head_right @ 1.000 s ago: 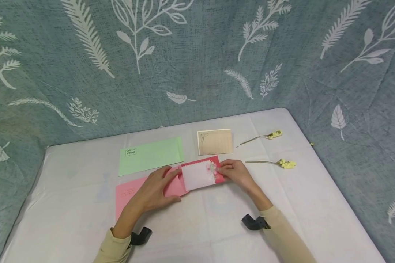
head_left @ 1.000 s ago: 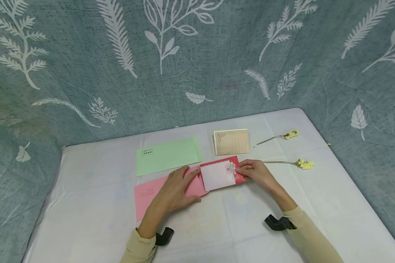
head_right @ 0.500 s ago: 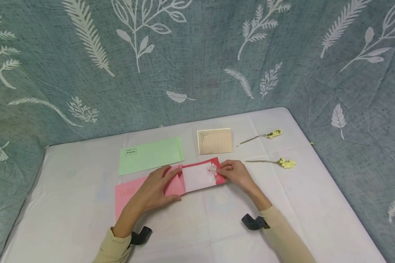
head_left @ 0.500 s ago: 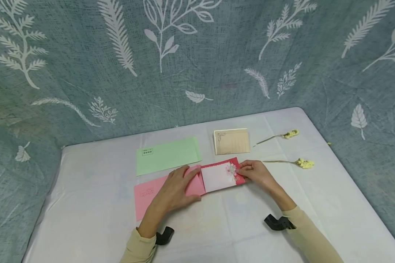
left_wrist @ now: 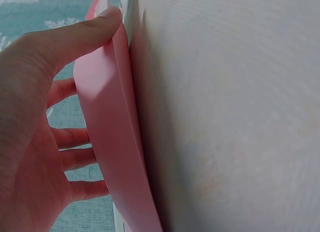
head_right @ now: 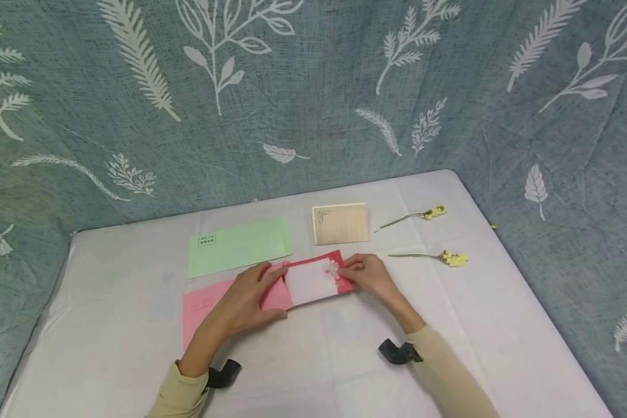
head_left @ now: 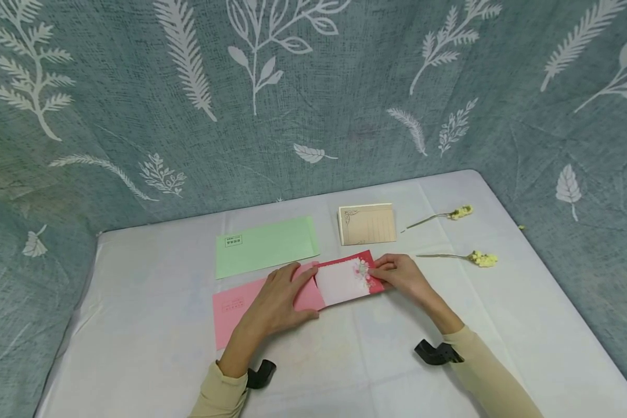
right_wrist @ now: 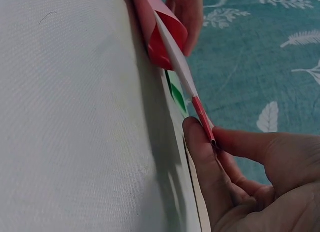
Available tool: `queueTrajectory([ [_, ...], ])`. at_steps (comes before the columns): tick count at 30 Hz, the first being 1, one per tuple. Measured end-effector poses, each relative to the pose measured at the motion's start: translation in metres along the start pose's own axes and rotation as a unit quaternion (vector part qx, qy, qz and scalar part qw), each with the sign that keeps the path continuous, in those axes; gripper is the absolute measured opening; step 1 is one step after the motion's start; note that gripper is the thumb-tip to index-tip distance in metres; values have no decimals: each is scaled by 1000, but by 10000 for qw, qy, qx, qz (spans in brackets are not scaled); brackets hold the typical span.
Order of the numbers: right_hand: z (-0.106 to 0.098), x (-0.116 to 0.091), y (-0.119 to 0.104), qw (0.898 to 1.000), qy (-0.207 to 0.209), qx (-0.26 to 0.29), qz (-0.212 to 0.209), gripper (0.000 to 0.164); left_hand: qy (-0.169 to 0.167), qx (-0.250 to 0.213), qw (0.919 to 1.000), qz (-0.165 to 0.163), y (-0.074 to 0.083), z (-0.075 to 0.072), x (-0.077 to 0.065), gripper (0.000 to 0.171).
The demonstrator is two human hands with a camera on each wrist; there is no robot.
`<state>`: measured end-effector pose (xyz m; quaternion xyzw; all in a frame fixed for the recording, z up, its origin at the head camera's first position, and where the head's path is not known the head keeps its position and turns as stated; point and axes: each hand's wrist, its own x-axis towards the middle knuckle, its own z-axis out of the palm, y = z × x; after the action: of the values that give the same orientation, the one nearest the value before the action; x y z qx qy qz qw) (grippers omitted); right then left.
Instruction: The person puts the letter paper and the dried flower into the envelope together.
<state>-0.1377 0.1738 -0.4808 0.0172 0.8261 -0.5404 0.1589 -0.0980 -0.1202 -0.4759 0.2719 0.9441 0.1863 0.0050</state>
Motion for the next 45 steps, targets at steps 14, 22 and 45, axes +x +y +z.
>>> queueTrajectory([
  [14,2,1,-3,9999,-14,-71,142,19,-38,-51,10000,-33,0,0,2,82],
  [22,6,2,-5,9999,-62,-35,72,21,-82,-80,9999,-56,1,-1,3,82],
  [45,18,5,-10,9982,-507,-167,-283,26,-179,-58,9998,-93,1,-1,5,83],
])
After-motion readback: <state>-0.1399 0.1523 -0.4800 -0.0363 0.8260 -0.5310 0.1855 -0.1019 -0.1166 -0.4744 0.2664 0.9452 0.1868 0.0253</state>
